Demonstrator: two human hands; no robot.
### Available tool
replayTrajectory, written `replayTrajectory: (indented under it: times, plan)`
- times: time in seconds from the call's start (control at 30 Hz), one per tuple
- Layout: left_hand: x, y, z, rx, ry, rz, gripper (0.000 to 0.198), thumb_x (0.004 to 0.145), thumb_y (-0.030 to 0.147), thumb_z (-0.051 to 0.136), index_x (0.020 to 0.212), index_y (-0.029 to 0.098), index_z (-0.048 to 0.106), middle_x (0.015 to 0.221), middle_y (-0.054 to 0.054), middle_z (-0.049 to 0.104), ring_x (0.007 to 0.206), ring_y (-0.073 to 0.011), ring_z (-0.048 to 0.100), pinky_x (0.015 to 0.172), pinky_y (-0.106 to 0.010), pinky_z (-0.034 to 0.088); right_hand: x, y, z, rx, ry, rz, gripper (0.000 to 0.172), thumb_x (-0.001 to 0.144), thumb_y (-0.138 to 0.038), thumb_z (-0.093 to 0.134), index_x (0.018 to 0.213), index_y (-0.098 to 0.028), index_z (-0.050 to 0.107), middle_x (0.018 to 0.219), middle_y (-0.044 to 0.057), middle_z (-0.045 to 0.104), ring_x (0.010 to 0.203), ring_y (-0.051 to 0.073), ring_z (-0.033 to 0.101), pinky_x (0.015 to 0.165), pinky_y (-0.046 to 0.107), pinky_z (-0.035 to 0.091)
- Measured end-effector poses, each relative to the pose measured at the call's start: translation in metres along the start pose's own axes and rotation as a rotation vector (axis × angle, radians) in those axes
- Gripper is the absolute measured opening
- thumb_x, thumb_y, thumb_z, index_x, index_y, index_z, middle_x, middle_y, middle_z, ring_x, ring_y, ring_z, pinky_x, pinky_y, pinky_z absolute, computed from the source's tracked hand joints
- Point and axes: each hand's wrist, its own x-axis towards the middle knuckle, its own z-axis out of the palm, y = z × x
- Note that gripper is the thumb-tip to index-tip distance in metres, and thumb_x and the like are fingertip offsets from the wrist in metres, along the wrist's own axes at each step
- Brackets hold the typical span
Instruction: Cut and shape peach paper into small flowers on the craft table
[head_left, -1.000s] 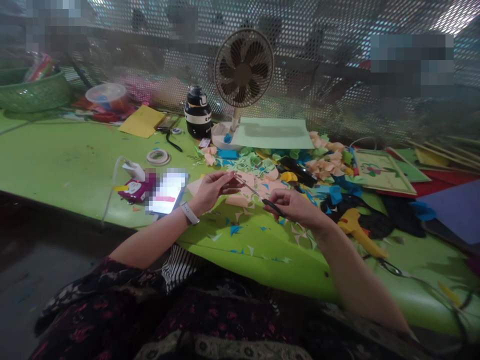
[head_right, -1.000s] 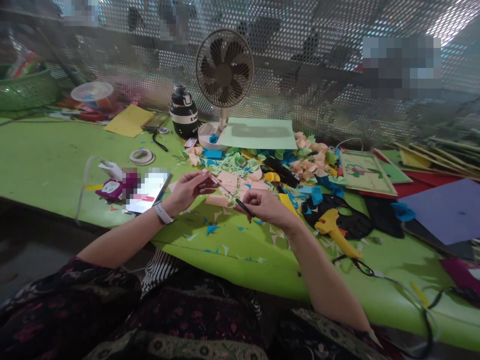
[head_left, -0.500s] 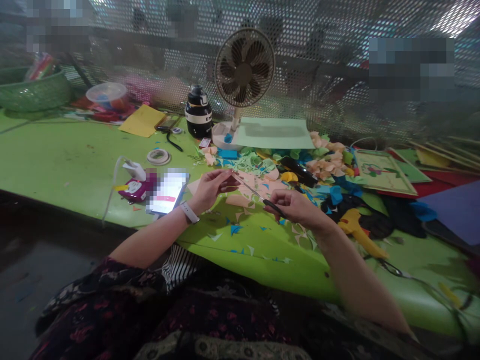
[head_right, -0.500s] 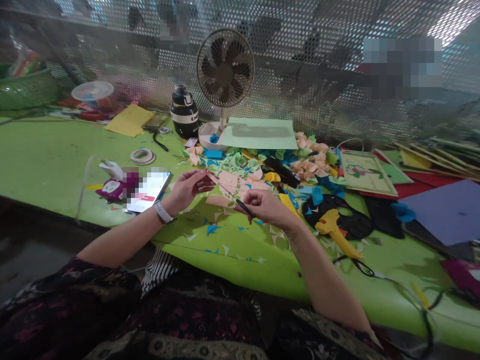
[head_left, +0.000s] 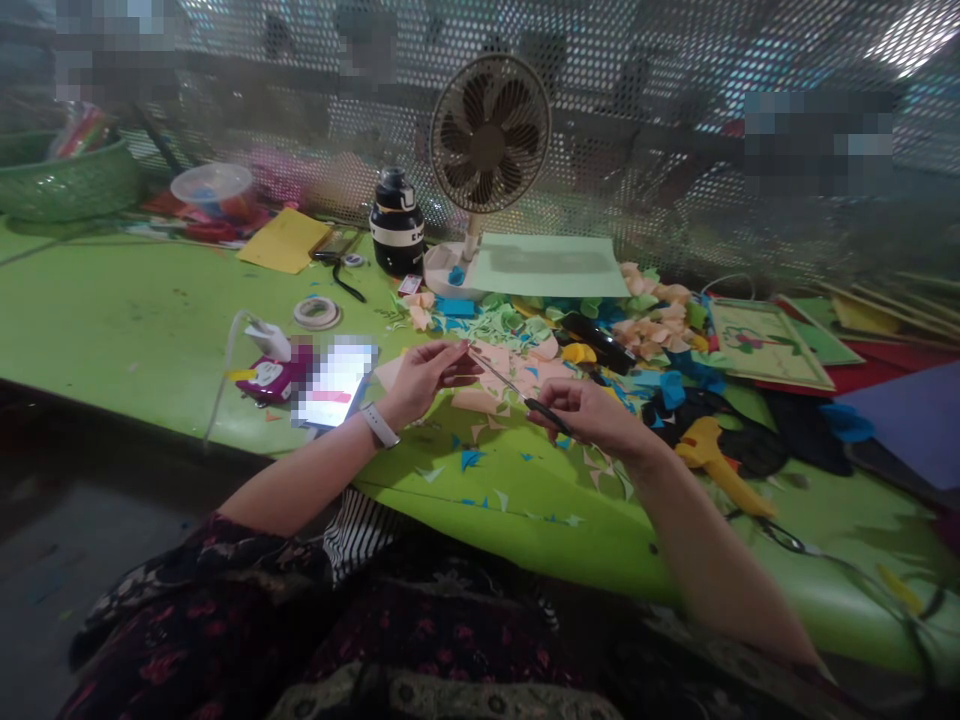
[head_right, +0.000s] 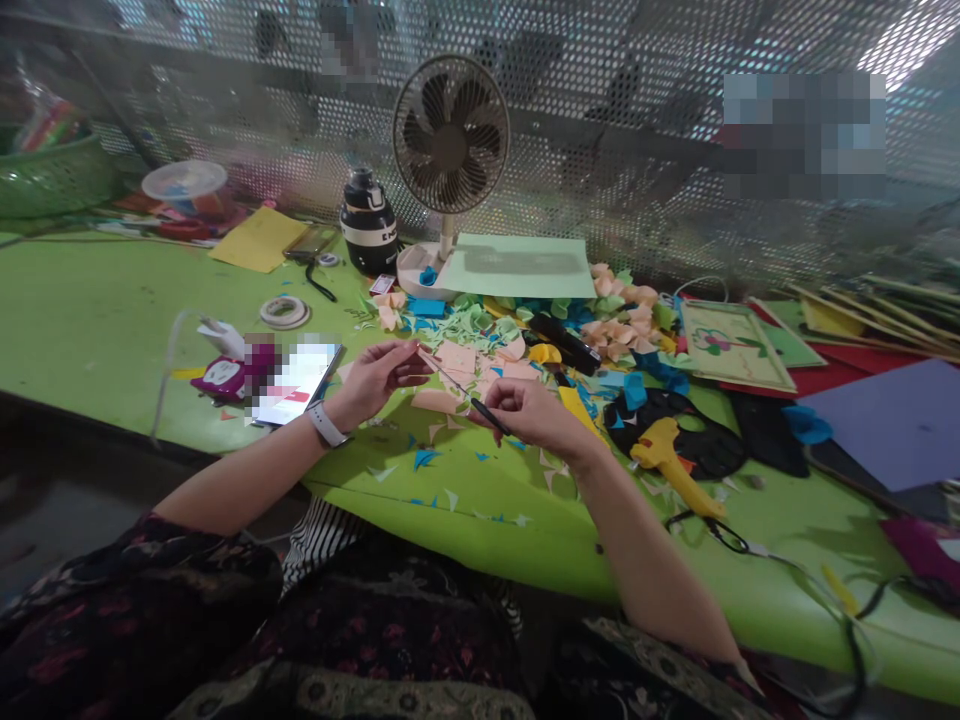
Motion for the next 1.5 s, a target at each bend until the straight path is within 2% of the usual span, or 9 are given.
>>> replayTrajectory:
  times: [0.17,0.33,0.73,0.97,1.2,1.5]
  plan:
    - [-0.0002,0.0001,0.0015,0.008,0.029,-0.004,0.032,0.068,0.043,0.085,0.080,0.016,0.074,0.078,-0.006,0.076,0.074,-0.0189,0.075,0.066,-0.027,0.059,0.0002,0.0021,-0.0004,0.001,-0.005,-0.010,0.055,0.056,-0.067,0.081,0.065,-0.019,0.055,0.054,-0.002,0.058,0.045,0.007,0.048,0.042,0.022,0.031]
    - [-0.0011,0.0010,0.0019,0.010,0.008,0.010,0.034,0.067,0.045,0.086,0.078,0.015,0.074,0.074,-0.005,0.075,0.070,-0.0176,0.074,0.065,-0.026,0.059,0.0010,0.0052,-0.0010,-0.002,-0.015,-0.008,0.053,0.058,-0.064,0.082,0.067,-0.019,0.057,0.055,-0.002,0.059,0.046,0.008,0.049,0.043,0.021,0.031]
    - [-0.0026,0.0013,0.0026,0.077,-0.010,0.019,0.030,0.075,0.043,0.081,0.082,0.015,0.073,0.078,-0.006,0.076,0.075,-0.0180,0.075,0.069,-0.027,0.060,0.0022,0.0073,-0.0004,0.012,-0.017,0.006,0.054,0.059,-0.064,0.082,0.070,-0.018,0.057,0.055,-0.002,0.059,0.044,0.007,0.047,0.041,0.021,0.027]
    - [-0.0041,0.0029,0.0048,0.065,0.009,0.022,0.031,0.071,0.041,0.083,0.079,0.014,0.073,0.076,-0.006,0.075,0.073,-0.0185,0.075,0.065,-0.026,0.060,0.0023,0.0065,0.0001,0.011,-0.014,0.030,0.055,0.059,-0.066,0.081,0.069,-0.018,0.056,0.053,-0.001,0.059,0.041,0.006,0.044,0.040,0.021,0.025]
    - [-0.0035,0.0024,0.0046,0.081,0.057,0.007,0.034,0.071,0.045,0.081,0.080,0.013,0.072,0.078,-0.008,0.076,0.075,-0.0214,0.076,0.065,-0.028,0.060,0.0014,0.0085,0.0015,0.007,-0.017,0.036,0.056,0.060,-0.068,0.079,0.070,-0.018,0.055,0.051,-0.001,0.061,0.038,0.005,0.039,0.039,0.021,0.024]
    - [-0.0013,0.0003,0.0019,0.046,0.063,-0.019,0.039,0.068,0.047,0.082,0.078,0.012,0.071,0.081,-0.011,0.077,0.078,-0.0246,0.076,0.068,-0.030,0.060,0.0021,0.0080,0.0013,0.005,-0.024,0.032,0.057,0.059,-0.069,0.079,0.069,-0.019,0.055,0.050,-0.002,0.059,0.039,0.006,0.041,0.040,0.021,0.024]
